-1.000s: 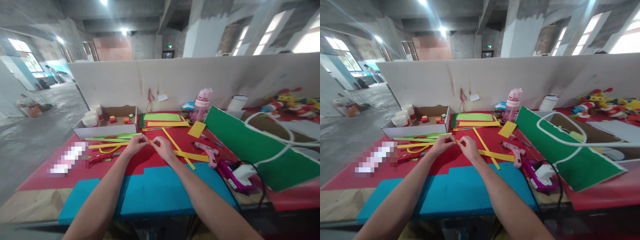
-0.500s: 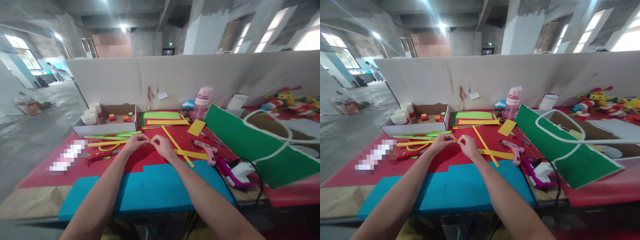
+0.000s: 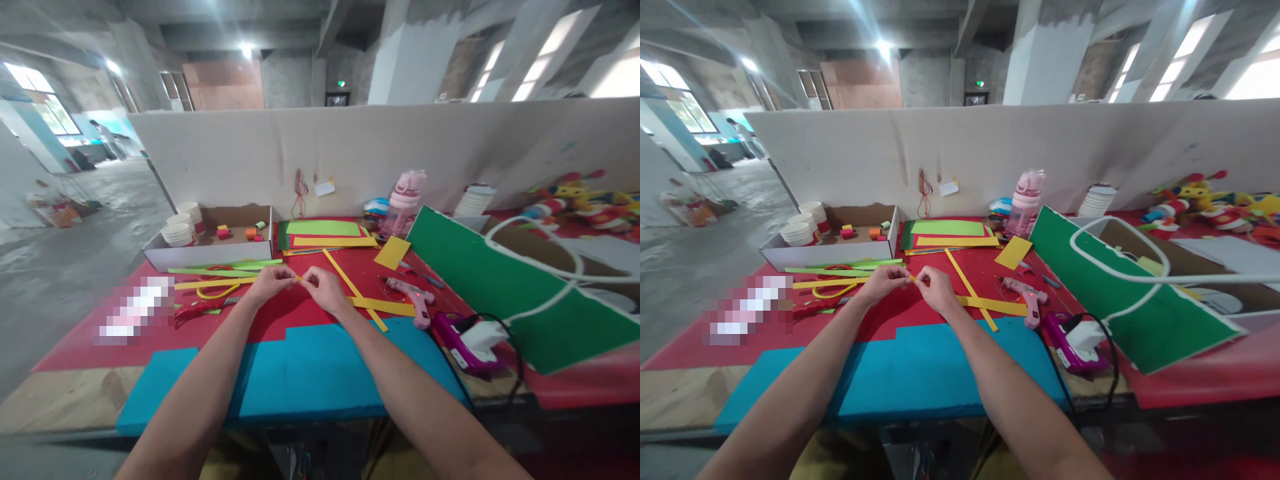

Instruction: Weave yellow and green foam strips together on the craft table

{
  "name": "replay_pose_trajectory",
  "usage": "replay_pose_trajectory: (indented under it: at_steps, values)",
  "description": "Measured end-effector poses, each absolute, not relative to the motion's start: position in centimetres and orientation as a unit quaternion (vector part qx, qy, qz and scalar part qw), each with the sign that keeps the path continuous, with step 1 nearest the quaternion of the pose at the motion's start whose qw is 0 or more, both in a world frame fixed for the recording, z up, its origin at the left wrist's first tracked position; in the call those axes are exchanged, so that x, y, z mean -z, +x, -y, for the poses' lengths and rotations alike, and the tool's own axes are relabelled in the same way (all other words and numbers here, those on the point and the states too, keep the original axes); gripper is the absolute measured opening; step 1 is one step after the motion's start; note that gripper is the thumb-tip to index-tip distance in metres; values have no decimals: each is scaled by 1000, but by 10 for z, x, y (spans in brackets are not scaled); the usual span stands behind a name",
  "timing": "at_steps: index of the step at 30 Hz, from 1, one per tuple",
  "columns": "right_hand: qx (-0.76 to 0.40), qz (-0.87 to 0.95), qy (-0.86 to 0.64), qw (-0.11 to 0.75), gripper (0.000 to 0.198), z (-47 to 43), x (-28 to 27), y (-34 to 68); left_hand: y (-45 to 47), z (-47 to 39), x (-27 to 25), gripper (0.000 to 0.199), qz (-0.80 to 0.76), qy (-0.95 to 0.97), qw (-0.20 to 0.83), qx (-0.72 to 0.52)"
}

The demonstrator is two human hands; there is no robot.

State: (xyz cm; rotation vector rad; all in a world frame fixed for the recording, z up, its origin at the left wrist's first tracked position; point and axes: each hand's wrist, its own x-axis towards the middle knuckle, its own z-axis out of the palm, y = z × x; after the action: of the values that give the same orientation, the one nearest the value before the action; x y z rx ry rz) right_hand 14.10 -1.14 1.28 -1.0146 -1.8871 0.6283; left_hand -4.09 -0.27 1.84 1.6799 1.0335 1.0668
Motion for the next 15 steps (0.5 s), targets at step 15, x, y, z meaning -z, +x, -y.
replay_pose_trajectory:
  at_steps: [15]
  values:
    - [-264,757,-414,432,12,10,-11,140,-41,4,-18,27,-413,685,433,-415]
